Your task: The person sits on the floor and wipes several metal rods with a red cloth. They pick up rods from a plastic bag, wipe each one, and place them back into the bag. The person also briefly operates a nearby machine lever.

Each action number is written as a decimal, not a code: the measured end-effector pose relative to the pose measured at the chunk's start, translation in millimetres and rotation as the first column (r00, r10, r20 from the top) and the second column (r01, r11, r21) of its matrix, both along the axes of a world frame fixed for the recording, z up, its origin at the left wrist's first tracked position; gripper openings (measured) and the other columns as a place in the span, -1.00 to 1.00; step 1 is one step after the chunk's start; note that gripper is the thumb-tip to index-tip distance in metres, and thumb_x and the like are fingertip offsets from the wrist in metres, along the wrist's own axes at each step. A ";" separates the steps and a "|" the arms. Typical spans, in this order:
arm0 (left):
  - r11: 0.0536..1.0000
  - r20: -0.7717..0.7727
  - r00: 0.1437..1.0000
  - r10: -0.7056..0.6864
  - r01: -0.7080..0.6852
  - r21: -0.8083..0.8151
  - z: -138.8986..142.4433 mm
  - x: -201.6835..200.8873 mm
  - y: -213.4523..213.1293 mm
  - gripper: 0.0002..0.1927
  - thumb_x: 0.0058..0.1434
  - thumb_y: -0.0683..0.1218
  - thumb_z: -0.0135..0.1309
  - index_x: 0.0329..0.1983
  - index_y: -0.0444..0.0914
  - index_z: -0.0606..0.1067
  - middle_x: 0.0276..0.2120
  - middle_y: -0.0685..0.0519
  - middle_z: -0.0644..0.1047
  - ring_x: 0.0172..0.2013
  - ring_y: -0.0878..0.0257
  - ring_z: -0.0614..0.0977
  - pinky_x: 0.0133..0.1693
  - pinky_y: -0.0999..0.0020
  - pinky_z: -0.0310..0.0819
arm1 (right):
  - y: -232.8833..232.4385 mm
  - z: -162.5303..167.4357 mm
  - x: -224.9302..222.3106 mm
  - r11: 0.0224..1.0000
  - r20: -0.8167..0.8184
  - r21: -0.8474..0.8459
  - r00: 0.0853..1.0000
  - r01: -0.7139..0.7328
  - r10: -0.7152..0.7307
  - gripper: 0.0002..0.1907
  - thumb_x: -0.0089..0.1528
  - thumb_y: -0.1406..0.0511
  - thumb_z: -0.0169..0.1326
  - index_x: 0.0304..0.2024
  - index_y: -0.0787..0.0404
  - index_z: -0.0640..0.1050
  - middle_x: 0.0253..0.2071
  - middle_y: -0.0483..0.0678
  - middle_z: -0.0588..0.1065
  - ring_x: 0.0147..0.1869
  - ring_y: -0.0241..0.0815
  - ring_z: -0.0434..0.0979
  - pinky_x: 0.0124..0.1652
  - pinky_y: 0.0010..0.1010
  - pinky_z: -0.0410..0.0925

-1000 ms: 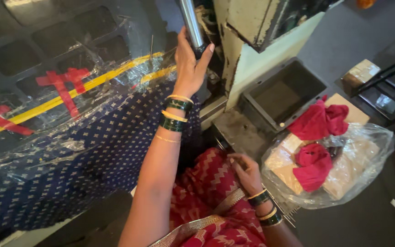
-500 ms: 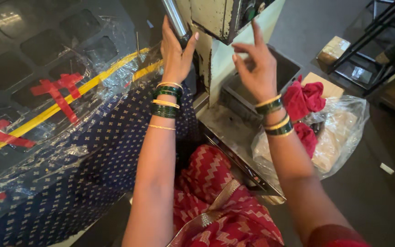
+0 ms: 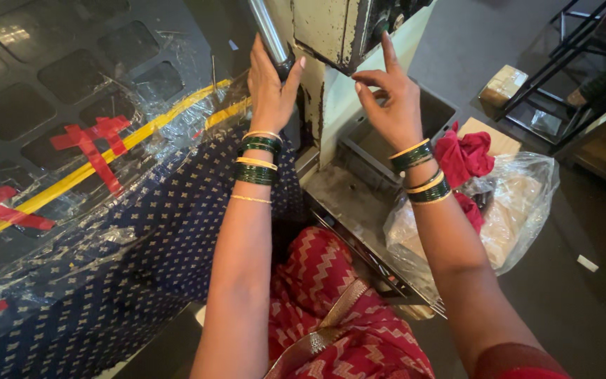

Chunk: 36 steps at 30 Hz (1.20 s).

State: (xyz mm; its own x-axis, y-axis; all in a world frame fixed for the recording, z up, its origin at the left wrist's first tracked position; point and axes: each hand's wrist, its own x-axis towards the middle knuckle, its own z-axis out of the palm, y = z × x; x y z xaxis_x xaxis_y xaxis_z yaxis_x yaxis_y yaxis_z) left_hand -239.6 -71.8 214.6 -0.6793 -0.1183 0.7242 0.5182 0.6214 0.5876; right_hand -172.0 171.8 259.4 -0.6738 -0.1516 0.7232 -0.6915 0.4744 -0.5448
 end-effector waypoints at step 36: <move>1.000 0.011 1.000 0.008 -0.008 -0.016 -0.2 3.2 9.0 -0.13 0.42 0.20 0.14 0.50 -0.33 0.00 0.30 -0.25 0.33 0.29 -0.16 0.43 0.30 -0.06 0.23 | 30.5 24.8 -9.0 0.996 0.141 0.019 0.987 -0.083 0.079 -0.86 0.30 0.39 0.20 -0.10 0.32 0.65 0.33 0.25 0.41 -0.18 -0.22 0.74 -0.20 -0.50 0.51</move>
State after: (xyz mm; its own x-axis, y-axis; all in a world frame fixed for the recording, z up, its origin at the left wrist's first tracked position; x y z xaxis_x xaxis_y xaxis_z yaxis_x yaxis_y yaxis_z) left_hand -236.4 -62.8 214.4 -0.6863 -0.1122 0.7186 0.5068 0.6348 0.5832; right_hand -180.9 202.3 284.2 -0.7532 -0.2266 0.6175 -0.6456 0.4348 -0.6278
